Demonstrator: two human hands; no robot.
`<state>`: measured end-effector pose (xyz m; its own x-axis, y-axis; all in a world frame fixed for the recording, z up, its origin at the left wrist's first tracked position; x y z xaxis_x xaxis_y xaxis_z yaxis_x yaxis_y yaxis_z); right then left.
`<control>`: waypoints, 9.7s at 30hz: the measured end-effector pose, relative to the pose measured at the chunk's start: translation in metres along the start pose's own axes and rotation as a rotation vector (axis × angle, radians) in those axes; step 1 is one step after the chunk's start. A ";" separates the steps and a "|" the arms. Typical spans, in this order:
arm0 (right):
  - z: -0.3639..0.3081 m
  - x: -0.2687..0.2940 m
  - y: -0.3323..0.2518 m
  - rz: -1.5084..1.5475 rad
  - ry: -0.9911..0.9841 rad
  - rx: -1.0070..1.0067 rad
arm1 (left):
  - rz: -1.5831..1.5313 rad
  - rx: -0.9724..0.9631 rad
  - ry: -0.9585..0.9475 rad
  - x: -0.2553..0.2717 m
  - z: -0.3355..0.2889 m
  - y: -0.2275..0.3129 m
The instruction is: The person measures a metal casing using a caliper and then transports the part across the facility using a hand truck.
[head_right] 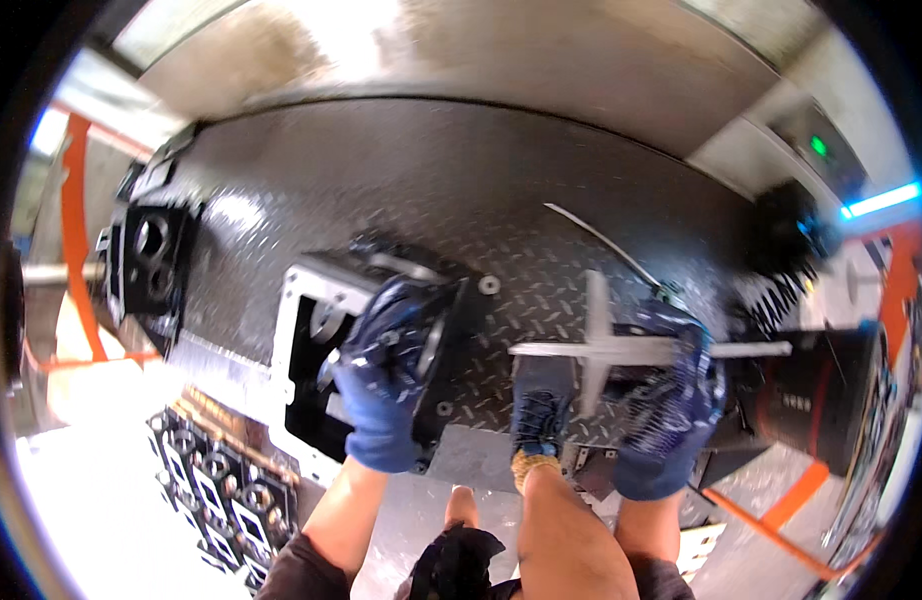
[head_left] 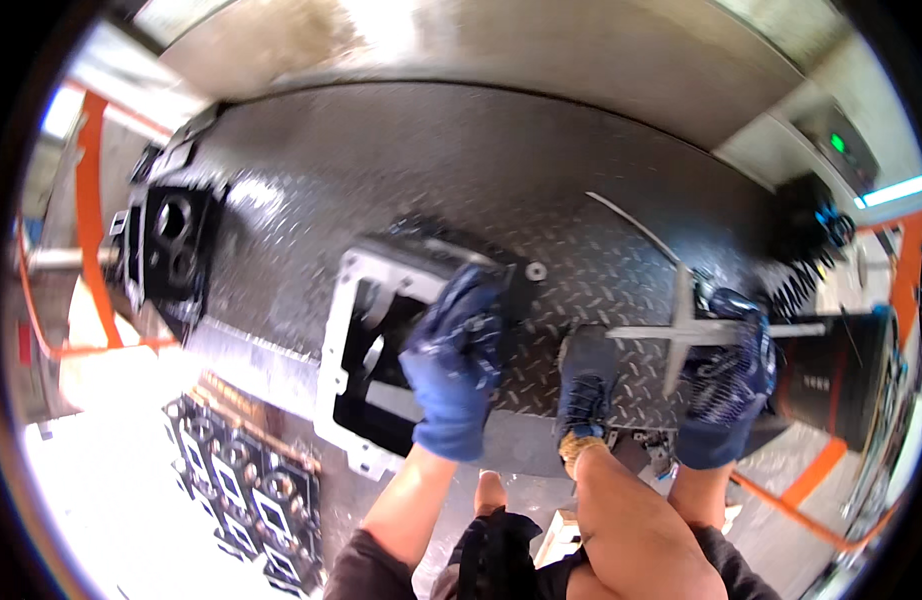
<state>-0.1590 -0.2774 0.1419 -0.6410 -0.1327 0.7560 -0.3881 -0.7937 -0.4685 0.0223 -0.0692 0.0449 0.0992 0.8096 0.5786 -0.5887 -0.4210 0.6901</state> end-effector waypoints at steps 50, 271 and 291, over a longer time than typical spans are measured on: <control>-0.225 -0.157 0.195 1.738 0.028 -1.553 | -0.511 0.639 -0.749 -0.097 -0.167 0.021; 0.052 -0.282 -0.084 0.270 -1.349 1.271 | 0.484 0.292 -0.232 0.055 0.037 -0.104; 0.045 -0.321 -0.082 -0.001 -1.894 1.022 | 0.450 0.316 -0.027 0.070 0.035 -0.117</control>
<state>0.1087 -0.1966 -0.0418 0.8663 0.1042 0.4886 0.4255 -0.6663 -0.6123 0.1261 0.0222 0.0194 -0.0837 0.5119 0.8550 -0.3086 -0.8291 0.4662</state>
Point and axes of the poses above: each hand's wrist, its own z-axis towards the middle knuckle, its own x-axis out of the back of the hand, y = z × x, the point moved 9 cm from there along z, towards the middle knuckle, and after that the axes turned 9 degrees about z, right-handed, at the moved point
